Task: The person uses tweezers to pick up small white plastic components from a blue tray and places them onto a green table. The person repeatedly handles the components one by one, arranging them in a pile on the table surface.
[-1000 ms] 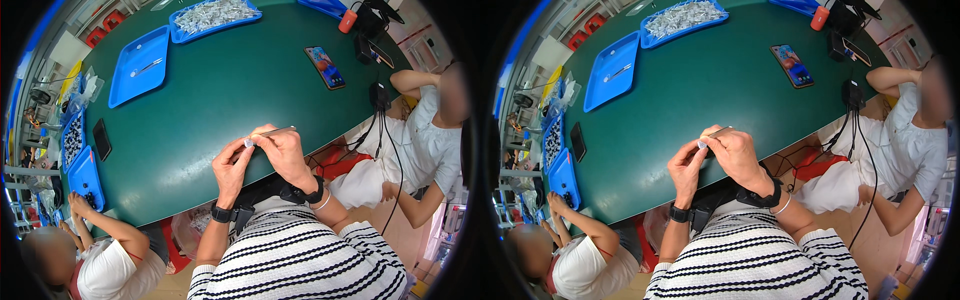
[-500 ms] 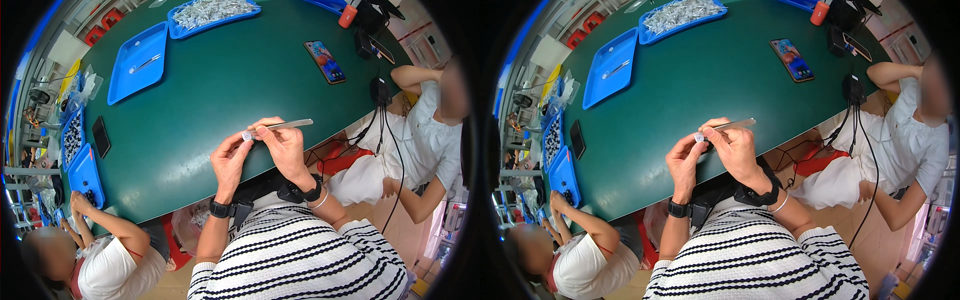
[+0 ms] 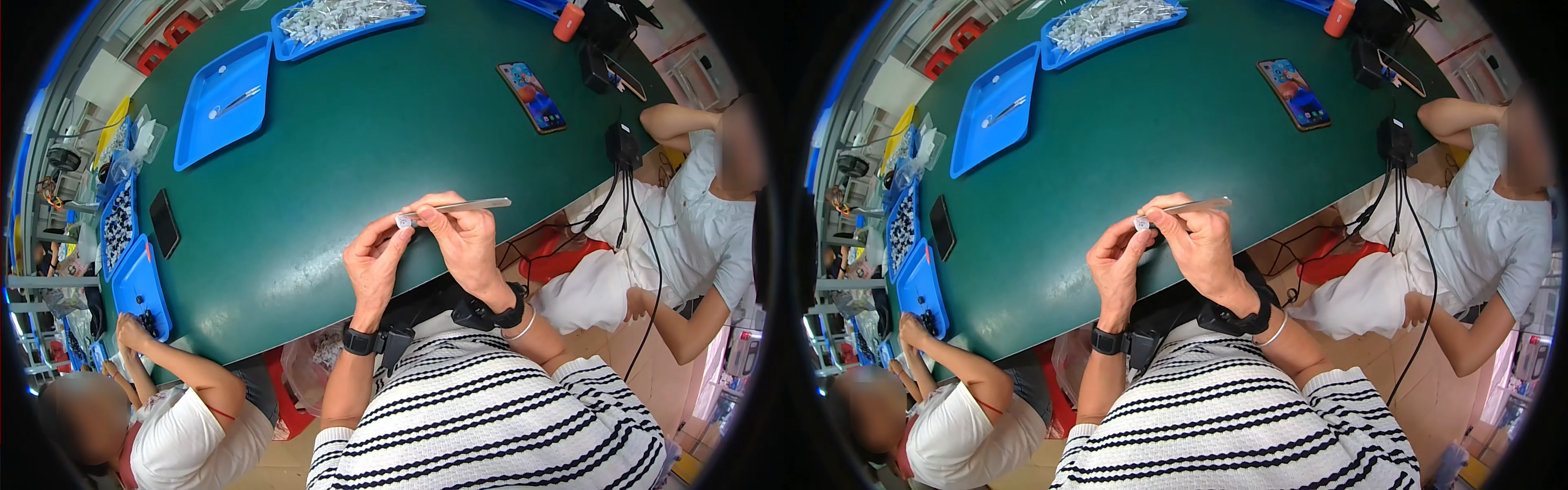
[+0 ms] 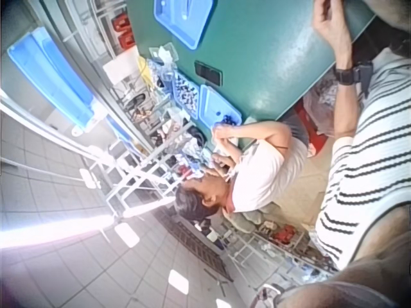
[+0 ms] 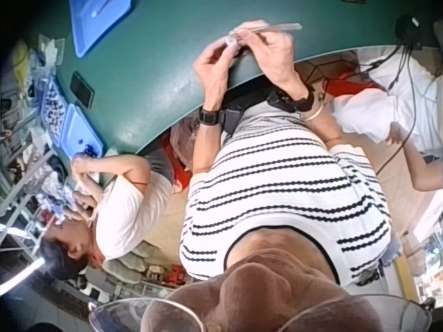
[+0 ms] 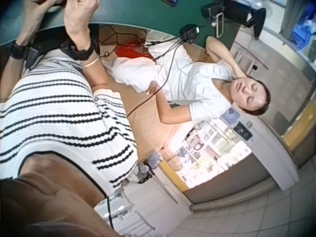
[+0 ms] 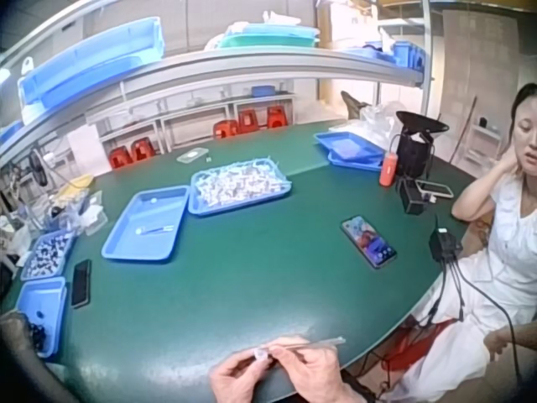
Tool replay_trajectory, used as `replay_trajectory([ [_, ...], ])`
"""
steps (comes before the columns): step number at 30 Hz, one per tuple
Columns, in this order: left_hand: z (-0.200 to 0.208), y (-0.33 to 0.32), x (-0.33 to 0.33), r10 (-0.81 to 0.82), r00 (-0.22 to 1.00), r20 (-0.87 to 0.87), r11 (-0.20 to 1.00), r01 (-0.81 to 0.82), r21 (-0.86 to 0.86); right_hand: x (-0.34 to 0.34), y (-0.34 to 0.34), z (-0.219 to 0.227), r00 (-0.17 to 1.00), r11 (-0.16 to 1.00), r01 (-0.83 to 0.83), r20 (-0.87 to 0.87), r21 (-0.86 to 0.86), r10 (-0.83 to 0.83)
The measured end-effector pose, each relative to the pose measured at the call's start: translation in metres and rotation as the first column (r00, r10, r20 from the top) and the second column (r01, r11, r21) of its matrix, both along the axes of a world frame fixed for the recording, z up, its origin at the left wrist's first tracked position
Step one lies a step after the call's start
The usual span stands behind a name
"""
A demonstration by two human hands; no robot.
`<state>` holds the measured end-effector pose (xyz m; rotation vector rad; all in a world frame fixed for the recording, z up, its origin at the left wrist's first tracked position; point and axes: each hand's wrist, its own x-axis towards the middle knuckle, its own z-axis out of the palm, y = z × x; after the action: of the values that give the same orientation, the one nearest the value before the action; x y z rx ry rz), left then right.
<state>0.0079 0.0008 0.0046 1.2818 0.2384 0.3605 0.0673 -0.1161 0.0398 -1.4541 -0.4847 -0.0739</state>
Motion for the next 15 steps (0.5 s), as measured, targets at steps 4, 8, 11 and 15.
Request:
replay_trajectory([
  [4, -0.0016, 0.0005, 0.0001, -0.006, 1.000, 0.012, 1.000, 0.006, 0.002, 0.0010, 0.0005, -0.0017, 1.000, 1.000, 0.009, 0.023, -0.007, -0.009],
  [8, -0.0001, 0.0010, 0.0002, -0.010, 1.000, 0.002, 1.000, 0.010, -0.023, 0.0009, -0.0012, 0.0011, 1.000, 1.000, 0.001, 0.008, -0.022, -0.001],
  [11, -0.0005, 0.0010, 0.0009, -0.009, 1.000, 0.010, 0.999, 0.009, -0.047, 0.0003, -0.0024, 0.0031, 0.999, 0.999, -0.030, 0.024, -0.040, 0.031],
  [15, -0.0004, 0.0014, 0.0008, -0.004, 1.000, 0.027, 0.999, 0.005, -0.043, 0.0006, -0.0031, 0.0060, 0.997, 0.997, -0.065, -0.046, 0.039, 0.066],
])
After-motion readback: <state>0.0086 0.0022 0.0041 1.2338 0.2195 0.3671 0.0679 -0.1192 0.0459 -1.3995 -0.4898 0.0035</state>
